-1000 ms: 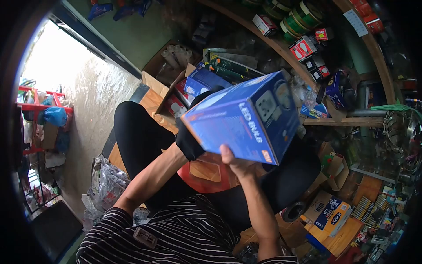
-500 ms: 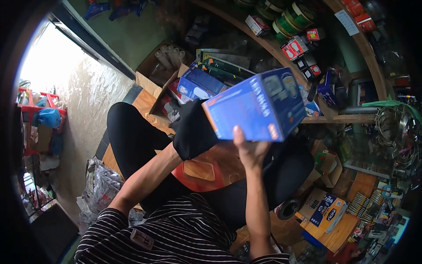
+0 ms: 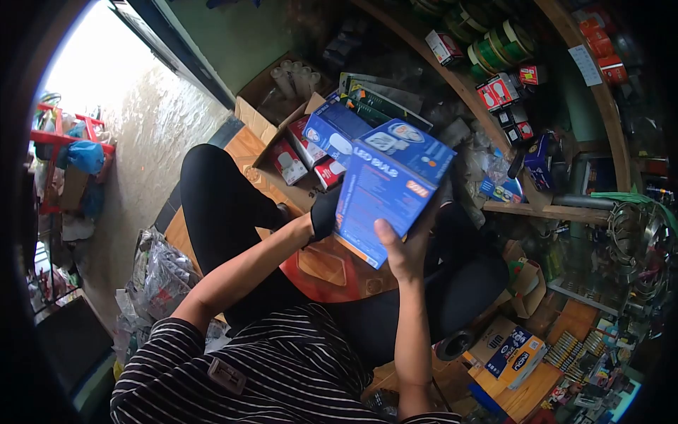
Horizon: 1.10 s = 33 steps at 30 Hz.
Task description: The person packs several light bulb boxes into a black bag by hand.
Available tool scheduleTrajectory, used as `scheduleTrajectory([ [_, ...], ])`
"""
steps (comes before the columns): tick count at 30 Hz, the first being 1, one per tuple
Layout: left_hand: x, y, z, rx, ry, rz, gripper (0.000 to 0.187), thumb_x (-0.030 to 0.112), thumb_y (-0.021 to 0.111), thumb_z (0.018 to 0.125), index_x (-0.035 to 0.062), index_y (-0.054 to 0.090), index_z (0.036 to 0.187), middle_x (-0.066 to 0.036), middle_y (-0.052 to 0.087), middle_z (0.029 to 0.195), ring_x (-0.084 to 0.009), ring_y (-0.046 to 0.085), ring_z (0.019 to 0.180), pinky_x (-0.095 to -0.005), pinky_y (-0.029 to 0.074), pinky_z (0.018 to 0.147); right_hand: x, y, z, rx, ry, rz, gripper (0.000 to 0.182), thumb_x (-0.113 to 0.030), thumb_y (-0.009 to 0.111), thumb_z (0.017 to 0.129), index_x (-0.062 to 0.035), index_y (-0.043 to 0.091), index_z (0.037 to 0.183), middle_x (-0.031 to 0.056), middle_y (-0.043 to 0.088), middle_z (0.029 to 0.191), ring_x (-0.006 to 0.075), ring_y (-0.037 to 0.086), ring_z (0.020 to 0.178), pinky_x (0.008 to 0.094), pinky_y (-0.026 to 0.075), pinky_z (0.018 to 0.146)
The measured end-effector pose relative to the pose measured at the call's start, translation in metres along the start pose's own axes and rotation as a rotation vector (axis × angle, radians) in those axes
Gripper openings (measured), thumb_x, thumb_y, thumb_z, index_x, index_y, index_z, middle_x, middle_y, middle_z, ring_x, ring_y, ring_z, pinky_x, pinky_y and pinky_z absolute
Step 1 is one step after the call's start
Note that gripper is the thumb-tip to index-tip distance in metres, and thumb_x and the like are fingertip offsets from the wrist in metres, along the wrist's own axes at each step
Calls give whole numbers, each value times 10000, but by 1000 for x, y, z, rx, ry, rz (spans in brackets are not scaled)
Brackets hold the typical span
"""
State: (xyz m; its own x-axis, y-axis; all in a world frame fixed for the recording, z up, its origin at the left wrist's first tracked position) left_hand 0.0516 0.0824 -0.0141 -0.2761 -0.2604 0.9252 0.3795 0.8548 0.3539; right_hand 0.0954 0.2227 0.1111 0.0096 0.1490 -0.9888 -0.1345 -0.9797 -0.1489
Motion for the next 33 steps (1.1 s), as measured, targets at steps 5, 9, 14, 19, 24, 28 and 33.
scheduleTrajectory([
  [5,13,-8,-8,44,-552,-692,436,289,522,1079,23,551,1423,-150,645,1371,-237,727,1058,-343,594,931,1,21,-3,-153,-142,-63,1284,-399,844,773,29,-4,1637,248,259,1581,345,320,1483,489,288,1222],
  [9,24,-6,7,245,-108,-528,253,239,521,1065,29,647,1128,-97,685,1038,-197,699,914,-325,578,833,-7,9,9,-9,-163,-123,1167,-363,818,814,34,95,1639,226,286,1593,339,326,1484,480,264,1232],
  [14,25,19,-9,-20,368,449,271,78,506,993,-26,578,1232,-151,603,1015,-266,628,993,-321,511,838,-11,-24,11,230,-94,-110,1055,-323,763,864,35,145,1640,234,284,1638,332,324,1501,469,241,1240],
  [19,31,16,-8,100,364,379,282,135,538,1038,10,591,1284,-126,666,1149,-217,664,996,-328,545,851,-18,-8,6,124,-131,-103,1137,-374,812,801,38,156,1634,241,317,1609,335,349,1482,473,280,1222],
  [24,-2,13,-19,-51,-118,102,328,182,548,1072,26,580,1360,-117,676,1258,-195,669,1147,-344,550,996,-14,0,8,-35,-150,-141,1141,-364,851,773,52,204,1616,236,389,1548,327,410,1433,467,312,1202],
  [28,-1,36,-31,-63,19,199,375,177,539,1046,56,560,1401,-101,644,1356,-188,626,1190,-351,496,1040,-25,-11,9,122,-161,-120,1072,-331,833,801,39,237,1611,222,417,1516,314,433,1405,469,342,1183],
  [33,-3,23,-13,-4,-75,-356,432,360,482,1060,68,607,1352,-119,686,1291,-230,656,1141,-387,506,1018,-1,-8,16,16,-79,-263,1059,-344,815,831,-11,222,1643,241,384,1479,352,467,1373,474,358,1175],
])
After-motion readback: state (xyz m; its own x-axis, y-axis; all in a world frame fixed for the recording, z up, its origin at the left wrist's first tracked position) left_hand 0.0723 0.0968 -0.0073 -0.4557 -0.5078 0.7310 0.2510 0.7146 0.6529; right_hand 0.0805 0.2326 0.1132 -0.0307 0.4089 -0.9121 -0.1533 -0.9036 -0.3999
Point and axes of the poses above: each hand's wrist, its own z-axis towards the middle knuckle, its own y-axis out of the palm, x = y × z, the point moved 5 cm from there along z, towards the middle knuckle
